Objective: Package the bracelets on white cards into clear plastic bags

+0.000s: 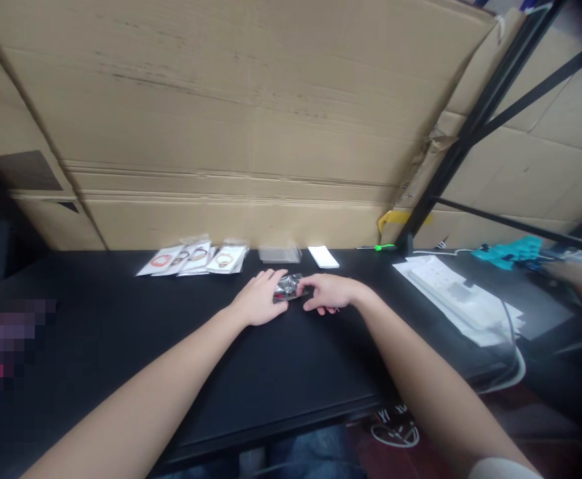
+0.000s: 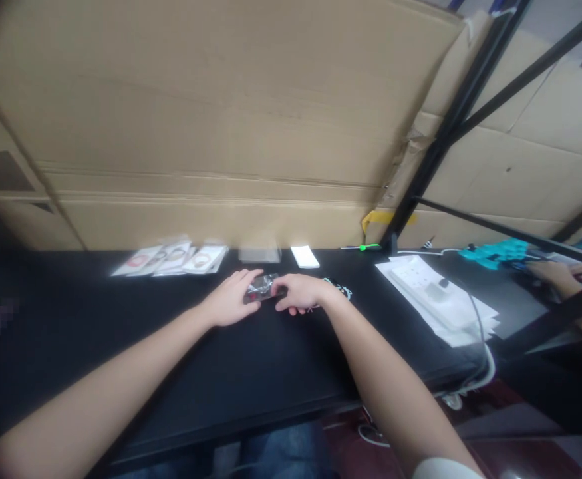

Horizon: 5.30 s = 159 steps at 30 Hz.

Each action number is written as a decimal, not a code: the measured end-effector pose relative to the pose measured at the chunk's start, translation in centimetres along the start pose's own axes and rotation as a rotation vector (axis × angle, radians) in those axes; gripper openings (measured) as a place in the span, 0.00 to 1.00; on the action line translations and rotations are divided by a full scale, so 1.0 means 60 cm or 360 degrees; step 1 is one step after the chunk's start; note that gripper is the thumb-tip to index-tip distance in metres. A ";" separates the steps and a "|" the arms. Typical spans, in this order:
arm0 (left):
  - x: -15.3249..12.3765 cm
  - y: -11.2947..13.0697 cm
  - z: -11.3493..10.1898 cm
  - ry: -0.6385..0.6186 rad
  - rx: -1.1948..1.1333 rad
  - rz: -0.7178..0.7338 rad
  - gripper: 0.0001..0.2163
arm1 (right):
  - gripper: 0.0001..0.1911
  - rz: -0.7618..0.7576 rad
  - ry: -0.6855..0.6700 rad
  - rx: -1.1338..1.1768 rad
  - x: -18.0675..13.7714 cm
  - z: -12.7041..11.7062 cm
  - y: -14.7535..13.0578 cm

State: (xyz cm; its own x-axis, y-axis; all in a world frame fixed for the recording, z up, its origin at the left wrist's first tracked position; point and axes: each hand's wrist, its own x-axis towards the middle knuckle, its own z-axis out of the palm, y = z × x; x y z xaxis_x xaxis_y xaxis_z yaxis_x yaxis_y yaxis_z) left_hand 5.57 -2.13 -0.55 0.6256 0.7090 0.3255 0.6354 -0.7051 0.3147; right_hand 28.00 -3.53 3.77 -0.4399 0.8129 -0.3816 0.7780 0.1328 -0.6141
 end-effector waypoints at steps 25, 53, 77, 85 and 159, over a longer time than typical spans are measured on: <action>0.142 -0.093 -0.023 0.0079 0.0623 -0.0032 0.23 | 0.36 -0.0068 0.0936 -0.1003 0.084 0.008 0.031; 0.074 -0.099 -0.082 0.0065 0.0883 -0.0991 0.25 | 0.23 -0.0241 0.1185 -0.1016 0.039 -0.001 0.003; 0.017 -0.008 -0.063 0.0349 0.0580 0.0292 0.17 | 0.32 -0.0486 0.0944 0.0833 0.048 0.017 -0.005; -0.008 -0.002 -0.005 0.0107 0.0128 -0.0037 0.27 | 0.21 -0.0439 0.0700 0.0187 0.048 0.026 0.018; -0.006 0.016 -0.028 0.0343 0.0633 -0.0190 0.33 | 0.09 -0.0643 0.1409 -0.0108 0.039 0.033 -0.030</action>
State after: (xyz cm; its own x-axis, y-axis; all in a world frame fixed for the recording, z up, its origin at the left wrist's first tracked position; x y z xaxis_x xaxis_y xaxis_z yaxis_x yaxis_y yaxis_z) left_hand 5.21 -3.08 1.11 0.4560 0.7372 0.4986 0.8477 -0.5303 0.0087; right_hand 24.67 -3.00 2.62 -0.2044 0.8273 0.5232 0.6792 0.5048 -0.5328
